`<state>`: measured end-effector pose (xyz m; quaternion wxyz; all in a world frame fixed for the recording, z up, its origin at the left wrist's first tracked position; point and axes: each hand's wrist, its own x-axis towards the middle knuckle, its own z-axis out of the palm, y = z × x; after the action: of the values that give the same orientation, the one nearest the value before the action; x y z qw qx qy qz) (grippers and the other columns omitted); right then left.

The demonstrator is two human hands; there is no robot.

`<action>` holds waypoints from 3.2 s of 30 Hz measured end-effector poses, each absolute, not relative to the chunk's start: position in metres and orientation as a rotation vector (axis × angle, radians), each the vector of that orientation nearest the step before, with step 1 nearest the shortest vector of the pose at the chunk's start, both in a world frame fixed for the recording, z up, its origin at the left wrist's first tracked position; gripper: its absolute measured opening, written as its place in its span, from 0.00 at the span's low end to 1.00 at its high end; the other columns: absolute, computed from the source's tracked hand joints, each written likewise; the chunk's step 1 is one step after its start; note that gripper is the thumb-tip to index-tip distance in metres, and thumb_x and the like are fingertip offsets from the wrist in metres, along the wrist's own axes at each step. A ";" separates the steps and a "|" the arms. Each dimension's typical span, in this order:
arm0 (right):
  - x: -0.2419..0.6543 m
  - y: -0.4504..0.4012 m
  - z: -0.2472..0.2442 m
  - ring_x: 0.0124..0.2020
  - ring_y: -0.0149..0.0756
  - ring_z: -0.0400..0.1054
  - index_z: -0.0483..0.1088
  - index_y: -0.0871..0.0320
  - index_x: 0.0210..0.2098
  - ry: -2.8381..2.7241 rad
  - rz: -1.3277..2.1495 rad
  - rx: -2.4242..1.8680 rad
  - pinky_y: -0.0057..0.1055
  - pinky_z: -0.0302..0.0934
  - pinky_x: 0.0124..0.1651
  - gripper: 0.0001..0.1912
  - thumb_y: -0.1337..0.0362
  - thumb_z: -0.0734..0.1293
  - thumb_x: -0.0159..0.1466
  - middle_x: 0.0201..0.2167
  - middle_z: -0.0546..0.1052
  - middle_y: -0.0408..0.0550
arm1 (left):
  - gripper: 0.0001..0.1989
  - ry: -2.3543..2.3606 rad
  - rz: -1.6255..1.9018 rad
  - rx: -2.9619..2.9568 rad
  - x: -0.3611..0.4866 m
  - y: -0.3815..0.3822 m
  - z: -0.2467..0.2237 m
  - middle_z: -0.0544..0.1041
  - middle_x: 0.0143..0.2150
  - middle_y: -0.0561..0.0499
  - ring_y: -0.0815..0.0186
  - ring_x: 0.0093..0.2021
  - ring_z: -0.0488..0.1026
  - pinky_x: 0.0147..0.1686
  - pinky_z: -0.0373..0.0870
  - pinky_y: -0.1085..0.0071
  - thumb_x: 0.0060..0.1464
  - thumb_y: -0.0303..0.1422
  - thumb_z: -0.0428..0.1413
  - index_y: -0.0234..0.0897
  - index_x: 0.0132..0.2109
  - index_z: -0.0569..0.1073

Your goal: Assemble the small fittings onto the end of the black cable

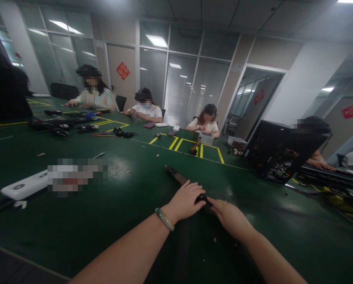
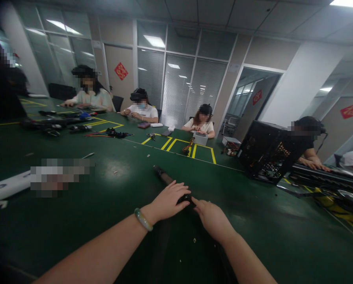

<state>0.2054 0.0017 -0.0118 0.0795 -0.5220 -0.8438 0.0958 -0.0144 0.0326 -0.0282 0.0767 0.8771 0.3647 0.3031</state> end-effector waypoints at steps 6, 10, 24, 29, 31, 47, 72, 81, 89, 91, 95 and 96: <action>0.211 0.023 -0.023 0.44 0.37 0.69 0.64 0.49 0.60 -2.378 0.410 -1.546 0.31 0.61 0.48 0.20 0.61 0.54 0.70 0.44 0.74 0.47 | 0.24 1.242 0.879 2.643 -0.017 0.042 -0.029 0.68 0.55 0.49 0.57 0.57 0.62 0.63 0.47 0.55 0.55 0.35 0.58 0.44 0.58 0.64; 0.210 0.007 -0.009 0.49 0.41 0.65 0.62 0.47 0.60 -2.362 0.219 -1.530 0.35 0.58 0.51 0.21 0.59 0.58 0.69 0.50 0.68 0.48 | 0.24 1.281 0.834 2.630 -0.017 0.043 -0.025 0.69 0.50 0.50 0.56 0.52 0.64 0.55 0.59 0.58 0.49 0.41 0.64 0.43 0.52 0.69; 0.202 -0.026 0.010 0.35 0.36 0.67 0.70 0.51 0.39 -2.571 0.489 -1.525 0.30 0.55 0.37 0.06 0.66 0.65 0.63 0.36 0.73 0.41 | 0.29 1.331 0.700 2.732 -0.023 0.048 -0.018 0.70 0.46 0.50 0.57 0.47 0.66 0.50 0.59 0.61 0.43 0.49 0.65 0.47 0.52 0.71; 0.212 -0.022 0.007 0.36 0.34 0.66 0.69 0.51 0.40 -2.570 0.608 -1.473 0.28 0.55 0.37 0.06 0.67 0.64 0.64 0.37 0.73 0.40 | 0.29 1.296 0.524 2.792 -0.033 0.045 -0.008 0.72 0.42 0.50 0.56 0.44 0.67 0.45 0.61 0.62 0.42 0.53 0.64 0.48 0.50 0.73; 0.213 -0.020 0.006 0.36 0.34 0.66 0.69 0.51 0.41 -2.583 0.614 -1.440 0.28 0.55 0.37 0.06 0.67 0.63 0.64 0.36 0.73 0.40 | 0.28 1.294 0.471 2.793 -0.035 0.041 -0.007 0.72 0.40 0.50 0.56 0.42 0.68 0.43 0.62 0.62 0.42 0.54 0.63 0.48 0.48 0.75; 0.211 -0.020 0.001 0.35 0.35 0.68 0.71 0.53 0.35 -2.533 0.633 -1.578 0.28 0.55 0.36 0.05 0.62 0.63 0.65 0.35 0.74 0.42 | 0.11 1.114 0.622 2.771 -0.017 0.029 -0.019 0.74 0.44 0.54 0.61 0.45 0.70 0.47 0.63 0.64 0.55 0.34 0.58 0.44 0.46 0.72; 0.182 -0.016 -0.013 0.33 0.34 0.69 0.67 0.57 0.34 -2.074 0.950 -1.481 0.25 0.58 0.34 0.07 0.62 0.61 0.66 0.32 0.76 0.43 | 0.09 1.137 0.641 2.742 -0.014 0.033 -0.022 0.76 0.40 0.53 0.60 0.43 0.71 0.45 0.63 0.64 0.52 0.34 0.59 0.43 0.42 0.74; 0.183 -0.009 -0.031 0.31 0.33 0.70 0.65 0.56 0.37 -2.016 0.850 -1.578 0.26 0.57 0.32 0.06 0.62 0.59 0.67 0.31 0.76 0.42 | 0.09 1.142 0.624 2.746 -0.012 0.033 -0.021 0.77 0.42 0.54 0.60 0.45 0.71 0.47 0.63 0.63 0.54 0.34 0.58 0.43 0.44 0.74; 0.201 -0.002 -0.020 0.29 0.34 0.70 0.66 0.56 0.38 -1.936 0.661 -1.711 0.27 0.57 0.29 0.08 0.59 0.59 0.66 0.31 0.76 0.44 | 0.10 1.120 0.604 2.748 -0.011 0.030 -0.019 0.77 0.44 0.52 0.60 0.46 0.71 0.49 0.62 0.62 0.56 0.36 0.57 0.43 0.46 0.75; 0.202 -0.001 -0.022 0.28 0.34 0.69 0.66 0.56 0.38 -1.942 0.660 -1.688 0.27 0.56 0.29 0.08 0.59 0.60 0.66 0.30 0.75 0.44 | 0.11 1.129 0.608 2.740 -0.011 0.029 -0.019 0.77 0.44 0.52 0.60 0.46 0.72 0.49 0.62 0.62 0.57 0.36 0.56 0.43 0.46 0.75; 0.203 -0.001 -0.025 0.29 0.33 0.69 0.67 0.56 0.38 -1.989 0.671 -1.660 0.26 0.57 0.29 0.07 0.60 0.61 0.64 0.30 0.75 0.43 | 0.10 1.147 0.609 2.728 -0.010 0.028 -0.020 0.78 0.44 0.52 0.59 0.45 0.72 0.48 0.62 0.62 0.56 0.37 0.57 0.43 0.46 0.75; 0.202 -0.002 -0.025 0.30 0.33 0.69 0.67 0.56 0.39 -2.008 0.682 -1.657 0.26 0.57 0.29 0.07 0.61 0.62 0.64 0.30 0.75 0.43 | 0.10 1.154 0.609 2.729 -0.009 0.028 -0.020 0.78 0.43 0.52 0.59 0.45 0.72 0.48 0.62 0.62 0.56 0.37 0.57 0.44 0.46 0.75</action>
<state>0.2022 -0.0016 -0.0252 0.2235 -0.6001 -0.7273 0.2469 -0.0093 0.0279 -0.0198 0.0582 0.9007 0.3808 0.2010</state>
